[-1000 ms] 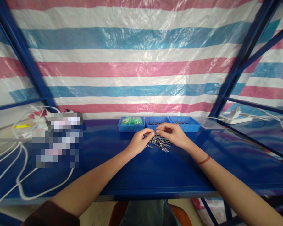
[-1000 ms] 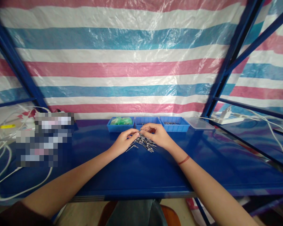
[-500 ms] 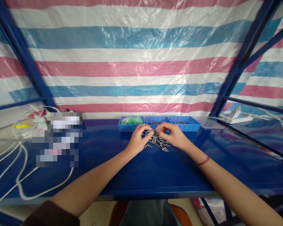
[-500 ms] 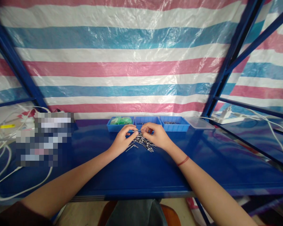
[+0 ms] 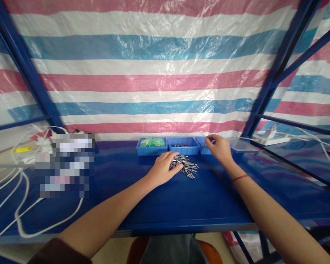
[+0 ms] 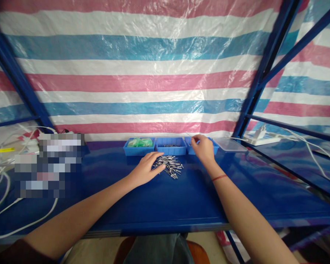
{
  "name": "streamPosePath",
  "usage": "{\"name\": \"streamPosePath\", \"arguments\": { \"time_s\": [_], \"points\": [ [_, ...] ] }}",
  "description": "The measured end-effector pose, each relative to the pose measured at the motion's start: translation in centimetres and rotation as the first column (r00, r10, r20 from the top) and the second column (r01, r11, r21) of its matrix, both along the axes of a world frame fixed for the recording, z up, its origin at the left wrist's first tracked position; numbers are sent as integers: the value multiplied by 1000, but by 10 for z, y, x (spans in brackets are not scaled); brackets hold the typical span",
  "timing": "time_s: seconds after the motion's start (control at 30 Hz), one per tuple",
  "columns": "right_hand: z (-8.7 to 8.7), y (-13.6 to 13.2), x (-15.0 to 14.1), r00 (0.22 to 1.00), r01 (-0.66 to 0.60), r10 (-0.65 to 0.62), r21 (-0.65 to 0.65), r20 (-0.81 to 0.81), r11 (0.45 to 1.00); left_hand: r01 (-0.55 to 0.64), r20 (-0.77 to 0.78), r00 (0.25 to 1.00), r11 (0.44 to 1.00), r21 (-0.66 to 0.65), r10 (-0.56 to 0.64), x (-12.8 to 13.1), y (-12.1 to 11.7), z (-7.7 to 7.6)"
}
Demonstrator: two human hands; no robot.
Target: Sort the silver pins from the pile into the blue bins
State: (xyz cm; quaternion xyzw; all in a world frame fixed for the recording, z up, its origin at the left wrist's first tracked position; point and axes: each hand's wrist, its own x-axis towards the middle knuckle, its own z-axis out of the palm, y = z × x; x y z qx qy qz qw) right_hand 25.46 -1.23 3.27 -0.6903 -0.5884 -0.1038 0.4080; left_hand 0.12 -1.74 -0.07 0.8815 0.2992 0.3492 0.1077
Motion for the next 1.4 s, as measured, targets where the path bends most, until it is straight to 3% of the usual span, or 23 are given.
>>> {"name": "streamPosePath", "arguments": {
  "time_s": [0.1, 0.2, 0.3, 0.4, 0.5, 0.57, 0.8, 0.9, 1.0, 1.1, 1.17, 1.23, 1.4],
  "points": [
    [-1, 2, 22, 980, 185, -178, -80, 86, 979, 32, -117, 993, 999, -28, -35, -1, -1, -1],
    [-1, 1, 29, 958, 255, -231, -134, 172, 958, 27, -219, 975, 997, -74, -43, -1, -1, -2],
    [2, -2, 20, 971, 68, -11, -231, 238, 971, 21, -236, 971, 997, -81, -39, -1, -1, -2],
    [1, -5, 3, 925, -181, 303, -433, 231, 883, 30, -218, 975, 996, -80, -47, 0, -1, -2],
    [-5, -7, -13, 894, -237, 406, -566, 192, 790, 27, -218, 975, 995, -92, -47, 1, -1, -2],
    [-9, -8, -20, 892, -231, 410, -587, 191, 776, 23, -223, 974, 995, -94, -44, 0, -1, -2],
    [-11, -13, -35, 892, -116, 333, -557, 306, 822, 20, -224, 974, 997, -81, -37, 0, 0, -4],
    [-6, -15, -40, 881, -216, 392, -512, 266, 832, 23, -156, 987, 999, -36, -28, 1, 1, -5],
    [-1, -18, -49, 806, -557, 592, -349, -9, 753, 23, -34, 999, 1000, 1, -23, 3, 2, -3],
    [1, -20, -63, 628, -775, 720, -153, -295, 613, 35, 69, 997, 999, -15, -34, 6, 0, 2],
    [1, -23, -71, 536, -826, 735, -80, -415, 558, 48, 119, 992, 998, -52, -41, 7, -2, 4],
    [0, -26, -78, 483, -842, 721, -38, -497, 539, 53, 159, 987, 993, -106, -36, 8, -3, 6],
    [-1, -29, -83, 455, -836, 687, -6, -567, 549, 40, 193, 981, 979, -198, -1, 8, -2, 4]
  ]
}}
